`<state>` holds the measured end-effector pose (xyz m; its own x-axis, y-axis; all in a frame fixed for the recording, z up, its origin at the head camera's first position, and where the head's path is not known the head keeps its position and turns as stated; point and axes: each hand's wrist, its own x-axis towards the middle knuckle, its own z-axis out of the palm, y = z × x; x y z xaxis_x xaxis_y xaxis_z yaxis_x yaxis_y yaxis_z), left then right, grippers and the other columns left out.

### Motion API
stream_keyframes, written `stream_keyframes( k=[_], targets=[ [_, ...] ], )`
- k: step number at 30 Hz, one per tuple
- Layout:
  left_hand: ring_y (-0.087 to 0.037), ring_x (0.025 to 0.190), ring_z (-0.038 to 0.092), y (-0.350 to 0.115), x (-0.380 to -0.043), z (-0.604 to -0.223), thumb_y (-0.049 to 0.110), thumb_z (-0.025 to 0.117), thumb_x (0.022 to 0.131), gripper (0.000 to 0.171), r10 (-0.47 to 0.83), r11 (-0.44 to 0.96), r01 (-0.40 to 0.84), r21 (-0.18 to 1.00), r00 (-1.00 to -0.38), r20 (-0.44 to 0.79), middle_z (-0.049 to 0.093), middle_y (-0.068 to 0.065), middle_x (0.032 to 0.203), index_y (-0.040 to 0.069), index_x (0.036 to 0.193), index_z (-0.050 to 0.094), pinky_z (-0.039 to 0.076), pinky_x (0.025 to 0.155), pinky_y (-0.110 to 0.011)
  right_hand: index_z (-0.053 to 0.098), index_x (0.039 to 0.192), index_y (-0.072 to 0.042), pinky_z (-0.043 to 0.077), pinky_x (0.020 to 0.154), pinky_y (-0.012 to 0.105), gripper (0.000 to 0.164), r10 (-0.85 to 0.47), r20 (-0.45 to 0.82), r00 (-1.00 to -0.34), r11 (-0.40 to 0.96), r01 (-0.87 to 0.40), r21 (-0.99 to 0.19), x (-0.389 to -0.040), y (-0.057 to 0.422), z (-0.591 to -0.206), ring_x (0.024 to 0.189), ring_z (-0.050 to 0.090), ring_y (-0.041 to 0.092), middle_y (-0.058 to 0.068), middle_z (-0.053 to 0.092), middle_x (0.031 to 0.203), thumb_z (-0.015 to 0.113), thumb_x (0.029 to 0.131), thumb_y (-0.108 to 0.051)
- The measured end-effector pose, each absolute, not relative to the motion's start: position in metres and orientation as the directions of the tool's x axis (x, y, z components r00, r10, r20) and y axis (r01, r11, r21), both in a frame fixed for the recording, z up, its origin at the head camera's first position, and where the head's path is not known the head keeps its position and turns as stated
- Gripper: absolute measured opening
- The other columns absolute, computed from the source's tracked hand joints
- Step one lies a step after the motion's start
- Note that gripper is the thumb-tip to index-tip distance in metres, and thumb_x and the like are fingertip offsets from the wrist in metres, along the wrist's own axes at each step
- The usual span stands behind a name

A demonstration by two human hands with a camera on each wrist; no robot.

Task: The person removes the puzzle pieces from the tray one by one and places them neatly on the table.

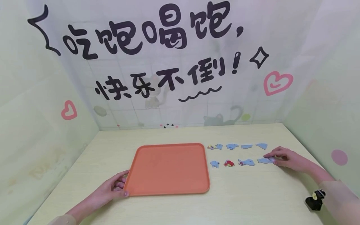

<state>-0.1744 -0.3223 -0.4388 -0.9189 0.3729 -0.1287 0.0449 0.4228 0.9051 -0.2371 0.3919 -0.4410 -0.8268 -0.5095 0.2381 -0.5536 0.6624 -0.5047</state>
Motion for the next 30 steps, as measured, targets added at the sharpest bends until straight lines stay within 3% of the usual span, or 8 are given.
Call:
stream_keyframes(
  k=[15, 21, 30],
  targets=[
    [-0.001, 0.097, 0.052, -0.3241, -0.175, -0.4431, 0.013, 0.074, 0.087, 0.086, 0.378, 0.429, 0.05, 0.902, -0.917, -0.129, 0.045, -0.019, 0.124, -0.005, 0.153, 0.023, 0.051, 0.082, -0.016, 0.068, 0.124, -0.007, 0.042, 0.086, 0.009, 0.033, -0.521, 0.213, -0.827, 0.631, -0.541, -0.556, -0.2395, 0.3943, -0.4429, 0.105, 0.05, -0.009, 0.006, 0.062, 0.113, 0.068, 0.091, -0.007],
    [-0.001, 0.096, 0.051, -0.3242, -0.1764, -0.4443, 0.012, 0.073, 0.088, 0.085, 0.39, 0.409, 0.068, 0.91, -0.914, -0.107, 0.045, -0.02, 0.123, -0.007, 0.153, 0.021, 0.051, 0.081, -0.016, 0.068, 0.124, -0.009, 0.043, 0.084, 0.012, 0.033, -0.528, 0.192, -0.827, 0.626, -0.532, -0.57, -0.2432, 0.3944, -0.4418, 0.106, 0.049, -0.011, 0.006, 0.062, 0.114, 0.068, 0.091, -0.009],
    [-0.003, 0.096, 0.054, -0.3177, -0.1794, -0.4388, 0.019, 0.078, 0.084, 0.086, 0.388, 0.508, 0.102, 0.855, -0.914, -0.121, 0.051, -0.018, 0.122, -0.008, 0.15, 0.029, 0.051, 0.081, -0.018, 0.07, 0.12, -0.009, 0.046, 0.074, 0.018, 0.036, -0.433, 0.133, -0.892, 0.732, -0.434, -0.525, -0.2408, 0.3921, -0.4401, 0.091, 0.051, -0.006, 0.005, 0.066, 0.11, 0.075, 0.085, -0.013]
  ],
)
